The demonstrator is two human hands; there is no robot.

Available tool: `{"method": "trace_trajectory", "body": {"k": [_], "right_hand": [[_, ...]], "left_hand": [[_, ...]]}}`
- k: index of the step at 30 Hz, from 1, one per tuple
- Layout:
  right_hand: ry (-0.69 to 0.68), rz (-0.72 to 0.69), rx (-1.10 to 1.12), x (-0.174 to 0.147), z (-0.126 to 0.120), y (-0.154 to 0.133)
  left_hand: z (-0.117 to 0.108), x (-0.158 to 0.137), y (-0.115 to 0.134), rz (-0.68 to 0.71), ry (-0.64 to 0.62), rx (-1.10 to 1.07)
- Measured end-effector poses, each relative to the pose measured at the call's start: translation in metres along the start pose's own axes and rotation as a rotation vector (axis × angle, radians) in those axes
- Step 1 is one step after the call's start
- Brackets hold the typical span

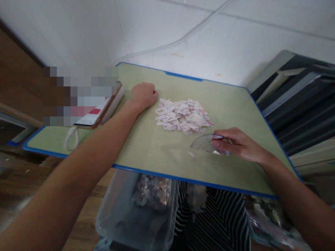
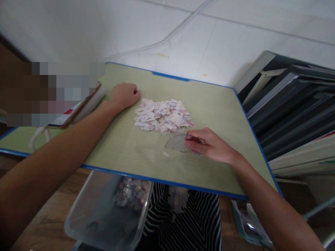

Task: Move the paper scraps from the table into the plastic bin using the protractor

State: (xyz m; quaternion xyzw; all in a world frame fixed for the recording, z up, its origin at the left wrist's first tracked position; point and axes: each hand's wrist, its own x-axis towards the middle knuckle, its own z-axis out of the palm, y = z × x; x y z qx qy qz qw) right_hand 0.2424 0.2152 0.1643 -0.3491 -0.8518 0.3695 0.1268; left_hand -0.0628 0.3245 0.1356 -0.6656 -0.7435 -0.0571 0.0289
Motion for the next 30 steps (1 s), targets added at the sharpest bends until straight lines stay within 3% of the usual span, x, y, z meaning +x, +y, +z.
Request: {"method": "trace_trajectory", "body": {"k": [11, 19, 30], "right_hand": [[-0.078, 0.010, 0.027, 0.0014, 0.0011, 0.0009], [0.129, 0.003, -0.162, 0.0002, -0.0056, 0.0045], [-0.018, -0.214, -0.119, -0.0010, -0.0006, 0.0055]], "left_hand": [[-0.0019, -0.0015, 0.0002, -0.007, -0.020, -0.009], [-0.0010, -0.0010, -0.0002, -0.002, -0.004, -0.024], [-0.0019, -0.0019, 0.0005, -0.005, -0.009, -0.021]]}}
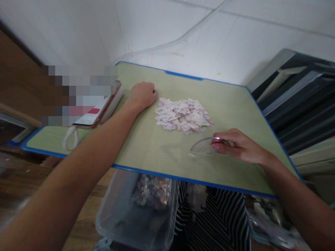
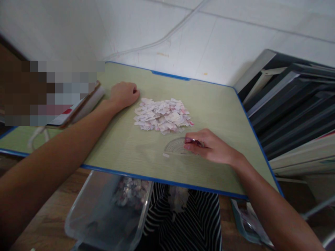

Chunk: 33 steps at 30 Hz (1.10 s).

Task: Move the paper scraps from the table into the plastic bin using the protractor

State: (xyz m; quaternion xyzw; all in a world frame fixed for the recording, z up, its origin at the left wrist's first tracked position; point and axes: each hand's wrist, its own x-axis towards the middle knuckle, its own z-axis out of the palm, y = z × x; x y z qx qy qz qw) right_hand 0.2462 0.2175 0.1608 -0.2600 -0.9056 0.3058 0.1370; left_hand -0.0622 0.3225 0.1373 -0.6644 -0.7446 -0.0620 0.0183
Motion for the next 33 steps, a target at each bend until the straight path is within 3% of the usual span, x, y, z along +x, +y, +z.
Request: {"method": "trace_trajectory", "body": {"k": [13, 21, 26, 33], "right_hand": [[-0.016, 0.030, -0.021, 0.001, 0.000, -0.002], [0.130, 0.125, -0.195, -0.003, -0.008, -0.003], [0.049, 0.122, -0.143, -0.007, -0.013, -0.003], [0.091, 0.152, -0.175, -0.002, -0.005, -0.004]], "left_hand": [[0.000, 0.000, 0.000, -0.005, -0.005, -0.014], [0.000, 0.000, 0.000, 0.000, -0.001, 0.004], [0.000, 0.001, 0.000, 0.002, 0.008, 0.000], [0.000, 0.001, 0.000, -0.007, -0.009, -0.013]]}}
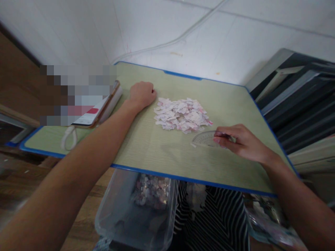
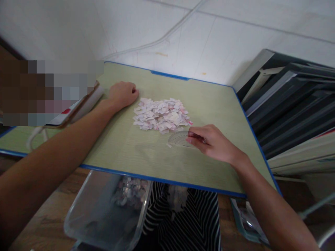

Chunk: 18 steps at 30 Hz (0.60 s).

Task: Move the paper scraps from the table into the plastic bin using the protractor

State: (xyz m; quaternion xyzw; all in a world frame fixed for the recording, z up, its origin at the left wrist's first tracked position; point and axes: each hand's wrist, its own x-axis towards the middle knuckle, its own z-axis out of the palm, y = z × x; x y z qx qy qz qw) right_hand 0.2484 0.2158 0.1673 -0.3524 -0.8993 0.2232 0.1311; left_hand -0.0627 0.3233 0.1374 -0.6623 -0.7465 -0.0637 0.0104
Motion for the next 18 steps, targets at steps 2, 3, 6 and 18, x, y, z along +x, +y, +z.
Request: {"method": "trace_trajectory", "body": {"k": [2, 3, 6, 18], "right_hand": [[0.041, 0.000, -0.047, 0.000, 0.000, 0.000], [0.061, -0.001, -0.066, 0.000, -0.001, 0.001], [0.043, -0.011, -0.061, -0.005, -0.011, 0.006], [-0.492, -0.013, 0.210, -0.010, -0.015, -0.006]], "left_hand": [[0.000, 0.000, 0.000, -0.002, -0.002, 0.000], [0.000, 0.000, 0.000, -0.003, -0.003, 0.001], [0.000, 0.000, 0.000, 0.000, -0.001, 0.002], [0.000, -0.001, 0.001, -0.002, 0.003, 0.005]]}}
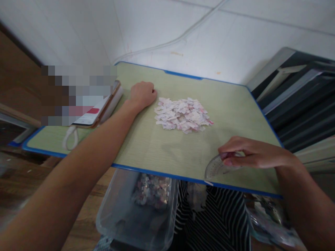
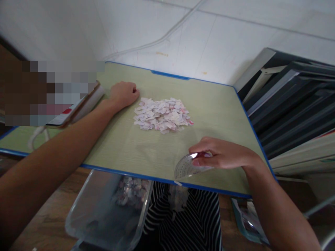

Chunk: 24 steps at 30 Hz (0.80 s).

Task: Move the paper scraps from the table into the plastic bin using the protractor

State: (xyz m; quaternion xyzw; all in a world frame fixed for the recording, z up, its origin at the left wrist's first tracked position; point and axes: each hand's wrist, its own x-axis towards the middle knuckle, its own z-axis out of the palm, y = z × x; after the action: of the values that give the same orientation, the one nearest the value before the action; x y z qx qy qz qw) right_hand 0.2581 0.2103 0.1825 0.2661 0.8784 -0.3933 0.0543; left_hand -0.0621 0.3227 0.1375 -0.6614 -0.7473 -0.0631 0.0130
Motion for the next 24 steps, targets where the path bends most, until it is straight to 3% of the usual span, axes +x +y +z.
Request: {"method": "trace_trajectory", "body": {"k": [7, 11, 15, 24], "right_hand": [[-0.131, 0.010, 0.125, -0.001, -0.002, -0.001], [0.072, 0.057, 0.110, 0.000, -0.003, 0.005], [0.270, 0.192, 0.080, 0.001, -0.005, 0.017], [0.324, 0.299, 0.197, 0.015, 0.003, 0.015]], "left_hand": [[0.000, 0.000, 0.000, 0.009, 0.000, 0.027], [0.001, 0.001, 0.000, 0.012, 0.006, 0.022], [0.000, 0.000, 0.000, 0.011, 0.006, 0.014], [0.002, 0.001, 0.001, 0.012, 0.018, 0.019]]}}
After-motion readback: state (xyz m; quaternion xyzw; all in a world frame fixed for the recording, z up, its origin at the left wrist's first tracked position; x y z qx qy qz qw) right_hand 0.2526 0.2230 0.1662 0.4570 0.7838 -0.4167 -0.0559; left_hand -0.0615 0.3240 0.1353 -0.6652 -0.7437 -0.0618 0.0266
